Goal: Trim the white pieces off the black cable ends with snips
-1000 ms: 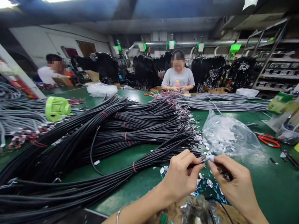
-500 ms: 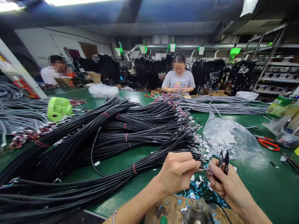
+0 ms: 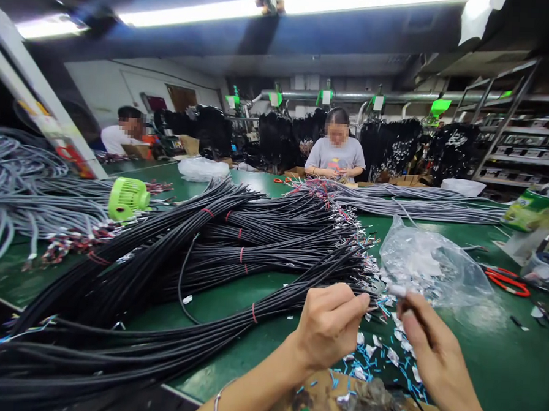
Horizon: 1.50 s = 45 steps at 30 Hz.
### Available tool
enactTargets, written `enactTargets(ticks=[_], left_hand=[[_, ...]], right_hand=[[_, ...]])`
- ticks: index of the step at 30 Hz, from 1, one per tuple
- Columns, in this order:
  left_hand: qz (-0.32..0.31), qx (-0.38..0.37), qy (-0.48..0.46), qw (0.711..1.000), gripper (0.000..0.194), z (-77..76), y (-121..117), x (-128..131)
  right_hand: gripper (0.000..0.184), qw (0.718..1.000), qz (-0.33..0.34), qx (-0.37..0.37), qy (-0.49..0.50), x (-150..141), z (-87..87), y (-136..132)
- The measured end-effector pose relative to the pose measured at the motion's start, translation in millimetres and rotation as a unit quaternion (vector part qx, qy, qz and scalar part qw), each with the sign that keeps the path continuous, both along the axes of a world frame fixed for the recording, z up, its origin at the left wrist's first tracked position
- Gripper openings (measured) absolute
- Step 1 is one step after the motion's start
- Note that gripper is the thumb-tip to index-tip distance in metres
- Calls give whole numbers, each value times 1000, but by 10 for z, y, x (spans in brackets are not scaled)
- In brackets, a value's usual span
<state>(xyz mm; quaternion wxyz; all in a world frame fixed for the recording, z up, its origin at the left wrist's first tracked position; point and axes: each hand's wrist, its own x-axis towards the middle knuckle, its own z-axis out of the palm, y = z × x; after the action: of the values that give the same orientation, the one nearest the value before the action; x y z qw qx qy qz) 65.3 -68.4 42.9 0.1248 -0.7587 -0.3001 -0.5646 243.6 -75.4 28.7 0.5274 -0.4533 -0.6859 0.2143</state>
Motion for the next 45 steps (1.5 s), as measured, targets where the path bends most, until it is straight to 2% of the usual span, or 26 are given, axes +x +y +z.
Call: enactTargets(ticks=[3,7,13,21,27,35,41,45], left_hand=[[1,-3,1,1000,15,-7,-7,10],[7,-4,9,1000,16,-33,-10,29],[4,5,13,1000,15,-40,-5,30],[20,12,43,999,15,-72,-3,28],[41,6,71,997,15,-74,-11,43],[54,-8,53,997,12,-58,-43,69],[45,-3,41,998,12,-52,-46,62],[46,2,44,998,12,-54,-45,60]], right_hand=[[26,999,12,-1,-50,11,-29,18],[23,998,25,-1,-49,-10,-23,28],[23,997,61,-21,-32,-9,-17,55],[23,997,51,-58,10,-47,1,12],[28,989,43,-121,69,-96,-13,2],[31,981,56,-143,116,-125,-21,-1],[28,978,81,-152,117,-88,-41,-3],[26,983,74,-133,102,-63,-62,-1]])
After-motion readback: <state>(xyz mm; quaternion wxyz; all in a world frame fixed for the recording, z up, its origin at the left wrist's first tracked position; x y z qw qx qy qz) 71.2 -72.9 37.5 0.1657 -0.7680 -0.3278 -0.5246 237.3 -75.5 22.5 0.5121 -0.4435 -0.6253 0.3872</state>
